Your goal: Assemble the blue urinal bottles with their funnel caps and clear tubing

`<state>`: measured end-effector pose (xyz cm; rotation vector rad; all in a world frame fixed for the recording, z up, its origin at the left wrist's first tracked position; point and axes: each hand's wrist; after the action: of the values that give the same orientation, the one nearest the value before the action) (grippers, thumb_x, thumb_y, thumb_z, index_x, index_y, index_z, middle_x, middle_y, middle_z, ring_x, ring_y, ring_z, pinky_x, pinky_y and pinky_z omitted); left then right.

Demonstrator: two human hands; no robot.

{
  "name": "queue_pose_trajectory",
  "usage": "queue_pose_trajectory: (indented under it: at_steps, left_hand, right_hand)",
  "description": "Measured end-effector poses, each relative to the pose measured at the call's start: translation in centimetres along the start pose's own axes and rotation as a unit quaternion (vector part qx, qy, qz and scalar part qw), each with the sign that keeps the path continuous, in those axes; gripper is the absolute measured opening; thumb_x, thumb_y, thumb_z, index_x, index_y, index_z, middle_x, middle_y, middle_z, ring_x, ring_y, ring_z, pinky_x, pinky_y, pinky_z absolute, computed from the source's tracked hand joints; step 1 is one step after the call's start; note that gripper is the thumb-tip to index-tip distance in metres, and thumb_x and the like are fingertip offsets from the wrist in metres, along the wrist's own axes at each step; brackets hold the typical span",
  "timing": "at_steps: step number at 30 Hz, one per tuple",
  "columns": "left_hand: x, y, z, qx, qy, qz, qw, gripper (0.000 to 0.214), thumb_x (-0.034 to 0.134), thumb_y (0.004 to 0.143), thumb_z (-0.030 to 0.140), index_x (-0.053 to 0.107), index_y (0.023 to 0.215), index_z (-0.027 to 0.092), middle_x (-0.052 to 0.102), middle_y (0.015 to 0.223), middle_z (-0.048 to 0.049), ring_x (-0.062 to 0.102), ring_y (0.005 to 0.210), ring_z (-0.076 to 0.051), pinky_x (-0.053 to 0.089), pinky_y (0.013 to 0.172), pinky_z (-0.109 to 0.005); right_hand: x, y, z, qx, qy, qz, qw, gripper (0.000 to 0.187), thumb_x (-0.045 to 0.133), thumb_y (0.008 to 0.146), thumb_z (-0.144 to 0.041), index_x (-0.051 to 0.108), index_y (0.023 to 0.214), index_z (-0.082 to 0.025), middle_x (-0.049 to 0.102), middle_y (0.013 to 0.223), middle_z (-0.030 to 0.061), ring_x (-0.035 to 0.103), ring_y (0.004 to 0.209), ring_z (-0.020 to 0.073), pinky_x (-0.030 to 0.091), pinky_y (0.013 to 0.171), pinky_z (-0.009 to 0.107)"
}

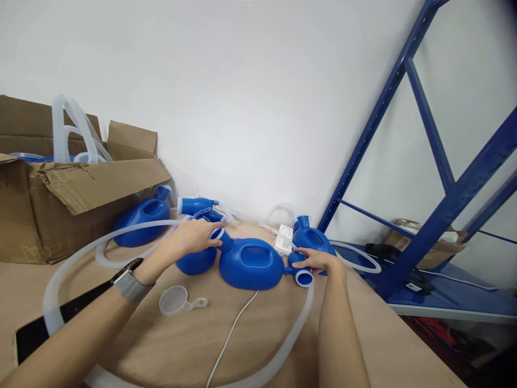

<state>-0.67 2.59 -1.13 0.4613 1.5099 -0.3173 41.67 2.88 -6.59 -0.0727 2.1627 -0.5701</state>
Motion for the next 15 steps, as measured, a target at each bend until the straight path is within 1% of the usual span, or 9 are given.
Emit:
queue_pose_trajectory:
  at_steps: [2, 4, 7, 9, 11, 13, 15]
  left_hand:
    - [-0.5, -0.2, -0.2, -0.002, -0.004, 0.000, 1.000, 0.060, 0.056, 0.094, 0.057, 0.058, 0.145, 0.025, 0.076, 0.116, -0.0176, 0.071, 0.107, -0.041, 0.051, 0.085, -0.047]
    - [-1.1, -0.4, -0.5, -0.007, -0.004, 0.000, 1.000, 0.056, 0.059, 0.092, 0.055, 0.062, 0.140, 0.027, 0.077, 0.111, -0.0141, 0.071, 0.105, -0.040, 0.051, 0.086, -0.047]
    - [-1.6, -0.7, -0.8, -0.002, -0.008, -0.008, 1.000, 0.050, 0.061, 0.091, 0.051, 0.065, 0.135, 0.027, 0.078, 0.108, -0.0111, 0.071, 0.103, -0.037, 0.051, 0.083, -0.043]
    - [-1.4, -0.6, -1.0, -0.001, -0.009, -0.007, 1.000, 0.050, 0.061, 0.091, 0.052, 0.065, 0.134, 0.027, 0.078, 0.108, -0.0103, 0.071, 0.102, -0.036, 0.052, 0.081, -0.042]
    - [-1.1, -0.3, -1.1, -0.010, -0.002, 0.002, 1.000, 0.049, 0.060, 0.092, 0.052, 0.065, 0.135, 0.028, 0.077, 0.108, -0.0102, 0.071, 0.102, -0.035, 0.052, 0.080, -0.042]
    - [-0.7, 0.1, -1.2, -0.012, 0.000, 0.008, 1.000, 0.049, 0.059, 0.092, 0.052, 0.065, 0.135, 0.028, 0.077, 0.109, -0.0102, 0.071, 0.101, -0.035, 0.051, 0.078, -0.040]
    - [-0.7, 0.3, -1.7, -0.004, -0.019, 0.008, 1.000, 0.052, 0.060, 0.091, 0.053, 0.064, 0.136, 0.028, 0.077, 0.111, -0.0092, 0.071, 0.101, -0.032, 0.051, 0.075, -0.036]
  right_hand:
    - [0.6, 0.5, -0.1, 0.014, 0.001, -0.014, 1.000, 0.130, 0.094, 0.045, -0.067, 0.040, 0.157, -0.030, 0.052, 0.152, 0.0160, 0.062, 0.124, 0.0339, 0.059, 0.091, 0.040]
    - [1.0, 0.7, -0.3, 0.019, -0.001, -0.024, 1.000, 0.132, 0.095, 0.044, -0.065, 0.037, 0.158, -0.032, 0.053, 0.151, 0.0134, 0.063, 0.122, 0.0319, 0.059, 0.093, 0.041]
    - [1.0, 0.5, -0.6, 0.020, -0.002, -0.053, 0.998, 0.122, 0.096, 0.043, -0.061, 0.047, 0.150, -0.032, 0.055, 0.148, 0.0106, 0.064, 0.119, 0.0305, 0.060, 0.092, 0.039]
    - [0.7, 0.0, -0.8, 0.015, 0.006, -0.067, 0.998, 0.116, 0.097, 0.043, -0.059, 0.050, 0.145, -0.031, 0.055, 0.146, 0.0106, 0.064, 0.119, 0.0309, 0.061, 0.088, 0.038]
    - [0.2, -1.0, -1.2, 0.007, 0.014, -0.059, 0.998, 0.113, 0.096, 0.045, -0.059, 0.049, 0.143, -0.031, 0.054, 0.145, 0.0113, 0.063, 0.120, 0.0314, 0.061, 0.084, 0.037]
    - [-0.4, -2.5, -1.7, -0.009, 0.021, -0.030, 0.999, 0.108, 0.094, 0.049, -0.061, 0.047, 0.142, -0.031, 0.054, 0.142, 0.0118, 0.063, 0.120, 0.0316, 0.062, 0.081, 0.035]
    - [-1.0, -4.3, -2.6, -0.041, 0.033, 0.006, 0.999, 0.100, 0.090, 0.056, -0.064, 0.046, 0.139, -0.031, 0.057, 0.137, 0.0115, 0.064, 0.116, 0.0311, 0.062, 0.078, 0.035]
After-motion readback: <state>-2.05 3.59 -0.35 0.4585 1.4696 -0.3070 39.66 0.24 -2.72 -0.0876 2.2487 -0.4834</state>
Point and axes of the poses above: each hand's wrist, its own y-axis towards the middle knuckle, its own x-axis out of the palm, z = x × y
